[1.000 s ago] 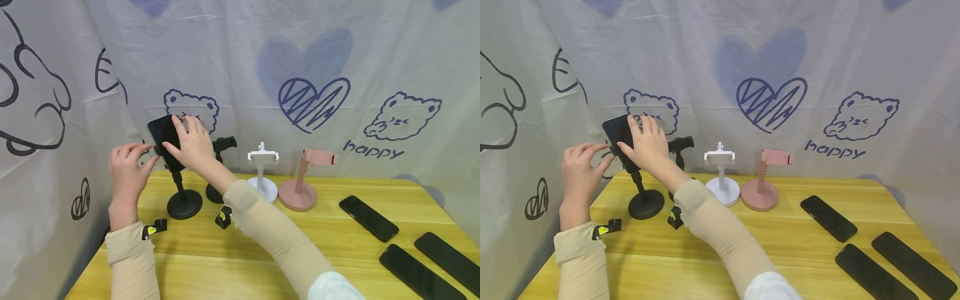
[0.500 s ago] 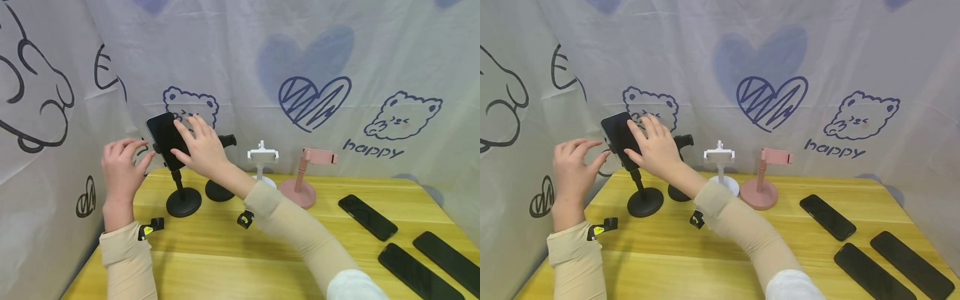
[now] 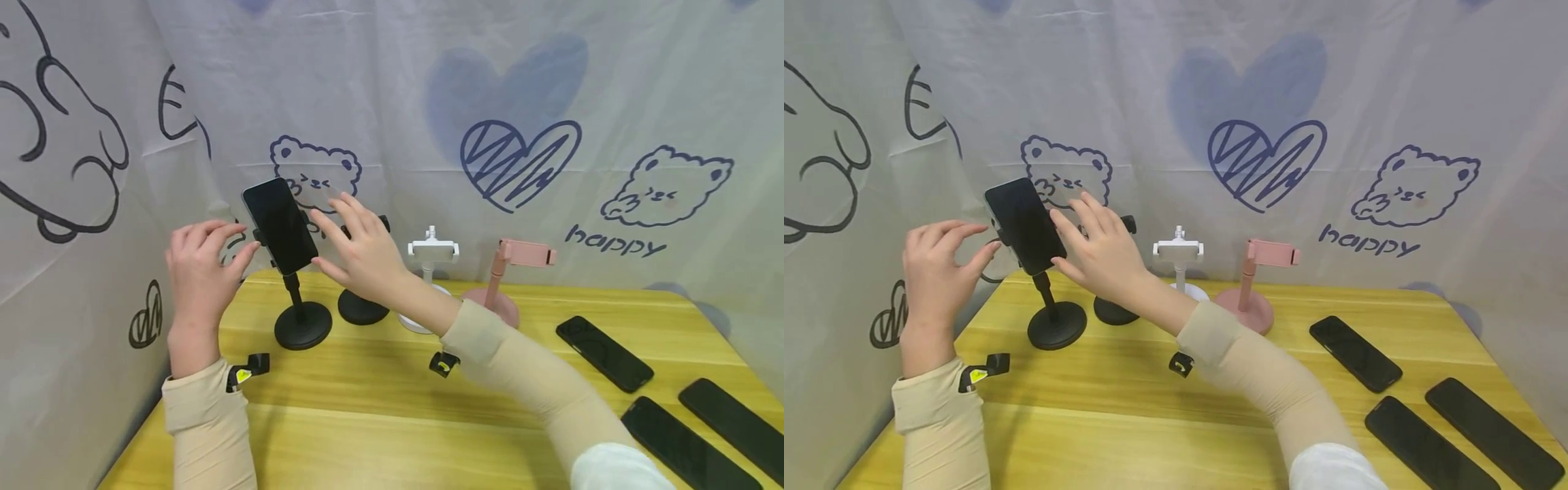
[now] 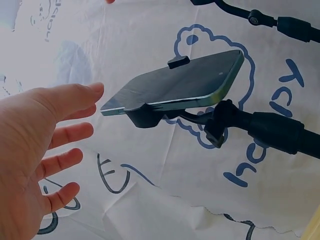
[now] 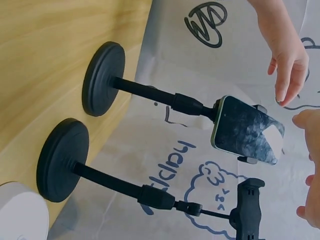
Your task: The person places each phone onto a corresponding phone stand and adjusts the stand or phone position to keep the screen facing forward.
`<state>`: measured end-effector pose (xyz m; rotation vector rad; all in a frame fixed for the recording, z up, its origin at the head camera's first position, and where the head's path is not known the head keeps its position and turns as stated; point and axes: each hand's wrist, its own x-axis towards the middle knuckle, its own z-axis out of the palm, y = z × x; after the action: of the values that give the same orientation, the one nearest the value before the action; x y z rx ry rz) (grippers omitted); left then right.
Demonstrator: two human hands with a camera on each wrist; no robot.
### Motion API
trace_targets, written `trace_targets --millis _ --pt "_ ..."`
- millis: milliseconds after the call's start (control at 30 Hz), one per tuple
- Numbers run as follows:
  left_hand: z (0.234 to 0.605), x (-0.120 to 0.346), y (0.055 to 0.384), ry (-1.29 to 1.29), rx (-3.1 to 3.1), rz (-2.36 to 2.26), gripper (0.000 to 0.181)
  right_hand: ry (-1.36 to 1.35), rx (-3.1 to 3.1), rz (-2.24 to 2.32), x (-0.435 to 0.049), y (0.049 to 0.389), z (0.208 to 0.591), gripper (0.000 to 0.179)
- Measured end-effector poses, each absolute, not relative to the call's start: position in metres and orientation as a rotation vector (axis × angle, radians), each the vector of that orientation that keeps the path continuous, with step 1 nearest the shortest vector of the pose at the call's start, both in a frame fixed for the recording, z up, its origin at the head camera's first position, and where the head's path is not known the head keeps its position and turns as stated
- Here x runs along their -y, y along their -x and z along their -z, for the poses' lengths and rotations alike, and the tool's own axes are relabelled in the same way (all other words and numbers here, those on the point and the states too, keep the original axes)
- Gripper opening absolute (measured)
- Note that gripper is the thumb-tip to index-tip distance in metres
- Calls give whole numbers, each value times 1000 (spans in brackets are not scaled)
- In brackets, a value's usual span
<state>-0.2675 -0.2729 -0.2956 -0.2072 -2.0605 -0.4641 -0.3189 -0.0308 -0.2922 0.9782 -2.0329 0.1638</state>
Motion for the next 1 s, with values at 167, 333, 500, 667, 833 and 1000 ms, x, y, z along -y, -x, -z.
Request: trace_targets --millis 167,333,500,667,833,1000 --pt "293 269 264 215 2069 478 30 -1027 1994 -172 15 310 296 61" --pt "289 263 260 239 2049 464 29 -1067 1966 -181 1 299 298 62" --pt "286 257 257 281 2032 425 29 -1074 1948 -207 -13 291 300 63" --pt "284 250 255 328 2024 385 31 -1079 1940 -230 -27 285 302 63" --pt "283 243 255 360 2006 375 30 -1070 1930 -216 -42 276 305 64" --pt "282 236 253 391 2013 354 30 -1073 1941 -231 -59 267 309 63"
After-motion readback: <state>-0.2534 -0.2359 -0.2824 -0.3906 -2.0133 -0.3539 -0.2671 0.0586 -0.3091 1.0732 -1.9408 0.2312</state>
